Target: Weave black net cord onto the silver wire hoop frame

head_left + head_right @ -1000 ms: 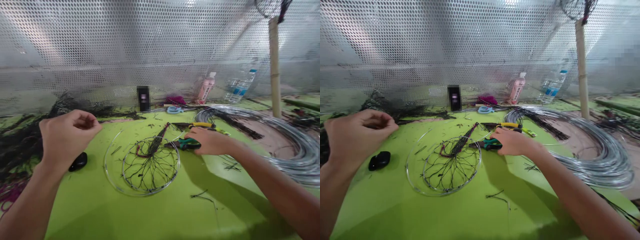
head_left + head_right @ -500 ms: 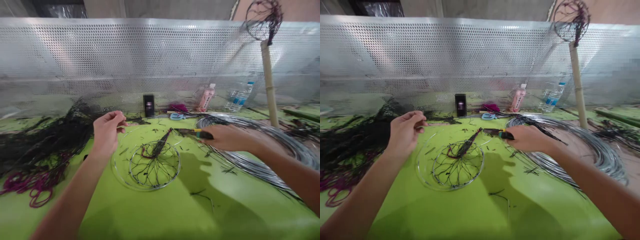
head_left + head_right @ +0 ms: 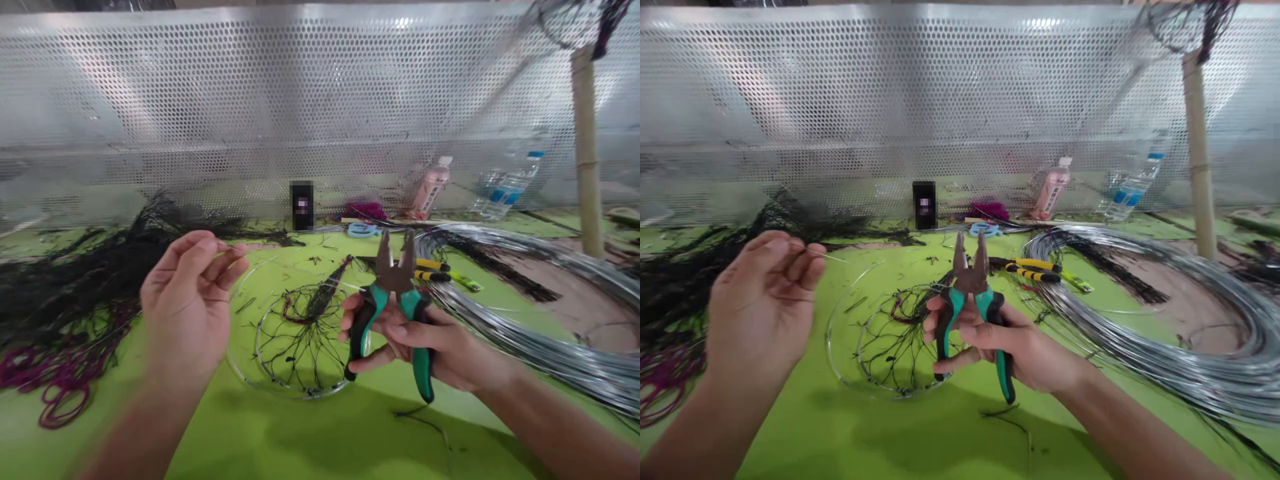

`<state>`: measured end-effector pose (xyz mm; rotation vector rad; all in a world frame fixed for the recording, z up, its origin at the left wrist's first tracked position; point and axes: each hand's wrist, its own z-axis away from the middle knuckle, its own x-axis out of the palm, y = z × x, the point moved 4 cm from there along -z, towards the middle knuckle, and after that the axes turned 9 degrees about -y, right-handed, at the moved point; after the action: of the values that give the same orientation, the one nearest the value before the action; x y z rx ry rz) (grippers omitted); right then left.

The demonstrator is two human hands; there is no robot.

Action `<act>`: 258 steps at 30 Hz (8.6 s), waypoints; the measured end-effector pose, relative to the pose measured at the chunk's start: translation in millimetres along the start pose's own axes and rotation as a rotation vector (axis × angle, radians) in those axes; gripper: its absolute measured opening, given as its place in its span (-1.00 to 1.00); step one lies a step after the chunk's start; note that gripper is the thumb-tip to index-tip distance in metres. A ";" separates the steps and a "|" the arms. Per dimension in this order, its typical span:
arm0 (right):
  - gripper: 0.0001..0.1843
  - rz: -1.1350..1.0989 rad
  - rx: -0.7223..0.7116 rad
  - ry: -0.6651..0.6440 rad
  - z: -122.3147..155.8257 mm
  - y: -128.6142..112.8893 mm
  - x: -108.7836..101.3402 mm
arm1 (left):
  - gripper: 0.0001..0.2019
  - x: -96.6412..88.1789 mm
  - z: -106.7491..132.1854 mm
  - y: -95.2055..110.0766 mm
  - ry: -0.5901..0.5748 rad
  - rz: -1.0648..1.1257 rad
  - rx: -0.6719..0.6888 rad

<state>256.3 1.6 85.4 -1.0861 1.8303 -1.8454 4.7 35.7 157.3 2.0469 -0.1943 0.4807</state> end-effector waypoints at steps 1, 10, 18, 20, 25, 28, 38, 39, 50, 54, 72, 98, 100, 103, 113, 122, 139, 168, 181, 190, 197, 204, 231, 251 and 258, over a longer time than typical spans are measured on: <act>-0.61 -0.017 -0.022 0.026 1.3 0.8 -1.4 | -0.80 0.3 3.1 4.1 0.020 0.001 0.039; -0.55 0.233 0.030 0.366 18.7 14.3 3.6 | -0.78 17.5 34.5 5.0 -0.068 -0.073 0.256; -0.34 0.330 0.116 0.438 9.3 25.7 15.1 | -0.91 28.1 51.8 -13.2 -0.234 -0.030 0.169; -0.28 0.355 0.115 0.452 7.8 23.1 16.1 | -0.93 31.8 58.5 -20.8 -0.263 -0.042 0.074; -0.33 0.437 0.044 0.472 3.6 13.2 22.3 | -0.79 38.6 72.3 -34.4 -0.277 -0.025 -0.079; -0.41 0.449 -0.007 0.470 0.2 11.4 24.5 | -0.76 41.2 77.4 -40.1 -0.294 -0.015 -0.172; -0.63 0.502 -0.072 0.497 -5.3 13.2 22.1 | -0.89 45.0 88.4 -51.1 -0.343 0.006 -0.224; -0.66 0.516 -0.082 0.503 -5.4 13.0 22.1 | -0.88 44.7 88.5 -51.8 -0.335 -0.006 -0.230; -0.77 0.585 -0.115 0.535 -7.0 8.6 21.1 | -0.89 44.6 85.1 -48.7 -0.358 0.028 -0.227; -0.73 0.609 -0.113 0.534 -5.7 11.3 17.9 | -0.91 45.5 86.7 -49.4 -0.393 0.051 -0.223; -0.68 0.669 -0.113 0.495 -3.7 12.2 11.7 | -0.91 44.3 86.1 -51.3 -0.387 0.020 -0.224; -0.79 0.701 -0.207 0.503 -2.6 14.1 13.8 | -0.94 48.5 91.6 -56.3 -0.469 0.077 -0.194; -0.80 0.703 -0.216 0.506 -2.8 11.8 14.2 | -0.94 48.0 91.4 -56.5 -0.467 0.068 -0.191; -0.81 0.698 -0.217 0.498 -3.8 7.8 13.8 | -0.94 48.2 91.1 -55.4 -0.482 0.053 -0.183; -0.82 0.694 -0.184 0.404 -7.7 3.2 17.9 | -0.91 47.5 88.9 -42.6 -0.458 -0.098 0.013; -0.60 0.752 -0.297 0.727 2.7 -14.5 -20.4 | -0.80 38.6 86.0 -24.3 -0.391 -0.105 0.172; -0.66 1.352 0.210 1.173 72.5 -43.6 -149.4 | -0.86 36.8 83.2 -24.4 -0.406 -0.242 0.112; -0.86 0.988 -0.083 0.348 17.2 -13.8 -14.7 | -0.87 35.2 75.8 -53.5 -0.538 -0.422 -0.008; -0.93 1.344 0.114 0.264 38.5 -23.6 -67.5 | -0.90 22.5 58.2 -77.7 -0.683 -0.233 -0.515; -0.85 0.575 -0.266 0.166 18.4 -8.1 -6.3 | -0.91 34.2 83.7 -85.3 -0.657 -0.055 -0.728; -0.79 0.392 -0.244 0.282 21.8 1.4 -12.0 | -0.81 14.3 81.2 -81.4 -0.921 -0.437 -0.631; -0.93 0.362 -0.219 0.386 18.7 -0.1 -28.7 | -0.72 -25.4 67.1 -64.1 -1.500 -1.078 0.055; -0.69 0.719 0.241 0.240 -19.3 20.8 5.7 | -0.79 -9.8 97.9 -60.5 -1.357 -1.023 0.454; -0.72 0.893 0.498 0.079 -2.7 27.9 20.9 | -0.79 -1.0 95.8 -61.9 -1.341 -1.029 0.443; -0.54 0.925 0.490 0.086 11.3 24.2 19.2 | -0.75 -1.2 95.7 -61.9 -1.329 -1.032 0.444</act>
<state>244.8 -22.8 66.6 0.0441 1.4054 -1.5891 48.5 -15.9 65.7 2.2184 0.2292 -1.6030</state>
